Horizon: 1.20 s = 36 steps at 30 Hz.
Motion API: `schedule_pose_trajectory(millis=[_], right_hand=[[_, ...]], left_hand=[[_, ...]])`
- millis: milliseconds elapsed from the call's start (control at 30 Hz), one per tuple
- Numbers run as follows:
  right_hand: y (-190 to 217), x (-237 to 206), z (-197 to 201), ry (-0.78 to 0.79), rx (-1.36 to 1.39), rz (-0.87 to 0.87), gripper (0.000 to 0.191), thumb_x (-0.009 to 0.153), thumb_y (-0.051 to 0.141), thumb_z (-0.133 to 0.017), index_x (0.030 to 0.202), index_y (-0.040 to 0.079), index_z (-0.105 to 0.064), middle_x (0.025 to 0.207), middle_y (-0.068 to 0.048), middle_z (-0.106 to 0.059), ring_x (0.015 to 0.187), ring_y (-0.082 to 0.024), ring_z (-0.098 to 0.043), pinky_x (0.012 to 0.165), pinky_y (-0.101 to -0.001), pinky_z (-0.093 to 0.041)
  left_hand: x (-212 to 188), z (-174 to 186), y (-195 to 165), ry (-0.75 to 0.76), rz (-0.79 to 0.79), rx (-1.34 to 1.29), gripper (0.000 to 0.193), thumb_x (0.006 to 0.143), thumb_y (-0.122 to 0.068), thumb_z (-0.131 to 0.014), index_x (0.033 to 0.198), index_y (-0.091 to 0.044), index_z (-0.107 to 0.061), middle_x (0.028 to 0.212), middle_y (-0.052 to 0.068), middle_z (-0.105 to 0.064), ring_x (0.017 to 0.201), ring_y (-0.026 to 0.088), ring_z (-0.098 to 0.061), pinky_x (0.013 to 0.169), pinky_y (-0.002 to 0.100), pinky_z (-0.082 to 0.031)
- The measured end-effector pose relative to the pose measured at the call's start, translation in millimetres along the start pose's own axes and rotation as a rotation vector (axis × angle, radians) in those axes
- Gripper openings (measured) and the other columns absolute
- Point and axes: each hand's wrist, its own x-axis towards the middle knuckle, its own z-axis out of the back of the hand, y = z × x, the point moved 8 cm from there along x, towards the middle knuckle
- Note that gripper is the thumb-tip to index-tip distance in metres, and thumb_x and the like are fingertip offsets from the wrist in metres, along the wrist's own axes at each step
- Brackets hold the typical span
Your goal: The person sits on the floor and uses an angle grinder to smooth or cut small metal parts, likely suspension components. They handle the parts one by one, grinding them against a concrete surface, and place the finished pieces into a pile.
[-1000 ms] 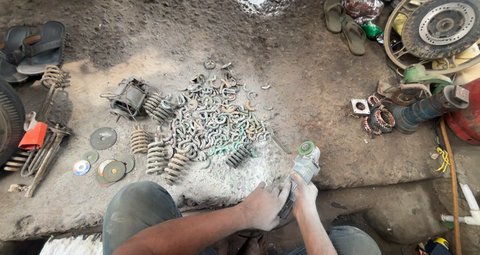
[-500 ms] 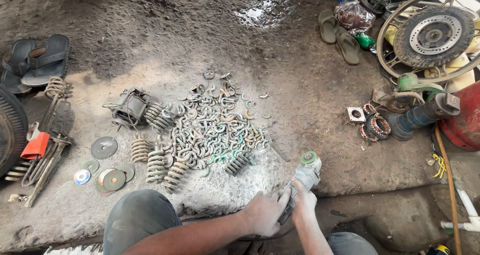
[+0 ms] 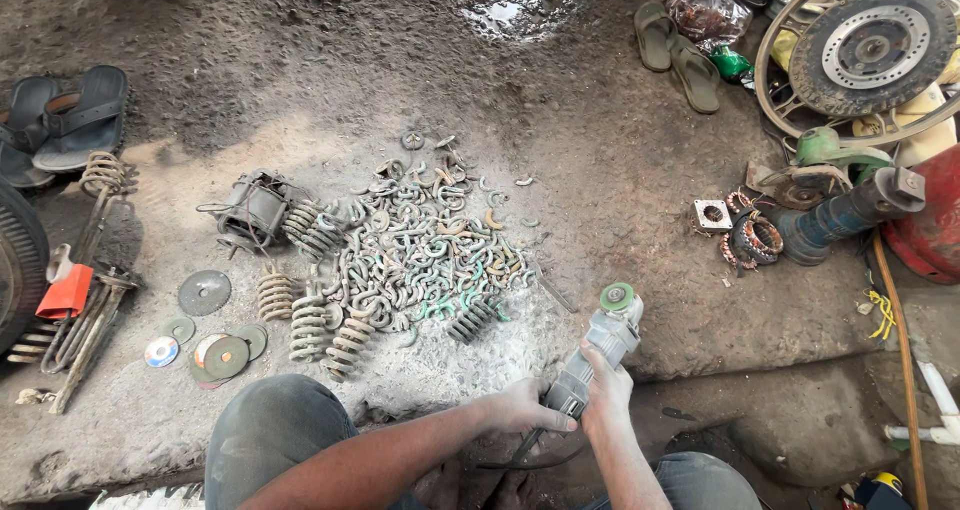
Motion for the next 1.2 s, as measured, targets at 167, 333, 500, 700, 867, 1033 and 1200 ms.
schedule_pose_trajectory(millis=[167, 333, 500, 700, 867, 1033, 1200], right_hand=[[3.4, -7.2, -6.7, 0.067, 0.029, -0.033, 0.029, 0.086, 0.016, -0.074, 0.110, 0.002, -0.065, 0.089, -0.010, -0.069, 0.072, -0.024, -0.071, 0.066, -0.0425, -0.059], [5.5, -7.2, -8.9, 0.052, 0.003, -0.104, 0.033, 0.086, 0.022, -0.073, 0.113, 0.005, -0.063, 0.096, -0.009, -0.071, 0.082, -0.024, -0.074, 0.073, -0.0433, -0.061], [-11.3, -1.0, -0.6, -0.007, -0.220, 0.022, 0.034, 0.080, 0.021, -0.086, 0.108, 0.006, -0.072, 0.093, -0.001, -0.070, 0.076, -0.014, -0.064, 0.067, -0.0327, -0.053], [-28.2, -7.5, 15.9, -0.103, -0.265, -0.114, 0.027, 0.079, 0.014, -0.084, 0.101, 0.003, -0.072, 0.084, -0.004, -0.070, 0.067, -0.017, -0.065, 0.061, -0.0357, -0.052], [-9.1, 7.7, 17.3, -0.094, -0.226, 0.037, 0.027, 0.077, 0.008, -0.083, 0.101, 0.002, -0.071, 0.086, -0.004, -0.071, 0.068, -0.016, -0.066, 0.062, -0.0341, -0.053], [9.6, 45.4, 23.3, -0.156, -0.559, 0.125, 0.032, 0.072, 0.008, -0.087, 0.099, 0.002, -0.071, 0.087, -0.005, -0.073, 0.067, -0.015, -0.065, 0.062, -0.0336, -0.053], [51.9, 89.6, -8.9, -0.122, -0.870, 0.191, 0.039, 0.069, 0.009, -0.092, 0.101, 0.003, -0.070, 0.087, -0.005, -0.073, 0.070, -0.014, -0.066, 0.063, -0.0334, -0.055]], left_hand=[[0.8, -4.9, -4.0, 0.056, -0.037, -0.067, 0.062, 0.081, -0.031, -0.089, 0.122, 0.007, -0.062, 0.095, 0.014, -0.071, 0.078, 0.021, -0.072, 0.059, 0.034, -0.062], [-18.6, -1.3, -41.1, -0.104, -0.436, 0.281, 0.080, 0.077, -0.045, -0.091, 0.134, 0.003, -0.061, 0.118, 0.015, -0.074, 0.109, 0.029, -0.071, 0.097, 0.041, -0.055], [-25.6, 0.7, -26.7, -0.461, -0.284, 0.861, 0.075, 0.075, -0.066, -0.077, 0.111, -0.001, -0.071, 0.099, 0.026, -0.074, 0.093, 0.044, -0.072, 0.083, 0.052, -0.058], [-25.9, -7.4, -32.6, -0.455, -0.254, 1.002, 0.071, 0.075, -0.057, -0.079, 0.100, 0.006, -0.058, 0.085, 0.025, -0.070, 0.082, 0.044, -0.071, 0.076, 0.053, -0.058], [-22.4, -10.4, -48.4, -0.245, -0.320, 1.058, 0.071, 0.079, -0.058, -0.080, 0.102, 0.005, -0.058, 0.088, 0.025, -0.071, 0.092, 0.044, -0.069, 0.085, 0.055, -0.055], [-17.0, -8.2, -36.2, -0.131, -0.233, 1.211, 0.053, 0.075, -0.045, -0.081, 0.103, -0.003, -0.066, 0.099, 0.022, -0.071, 0.100, 0.041, -0.068, 0.087, 0.052, -0.056], [-21.7, -2.2, -30.9, -0.045, -0.157, 1.353, 0.045, 0.076, -0.035, -0.085, 0.101, -0.002, -0.068, 0.100, 0.020, -0.072, 0.104, 0.037, -0.069, 0.088, 0.048, -0.058]])
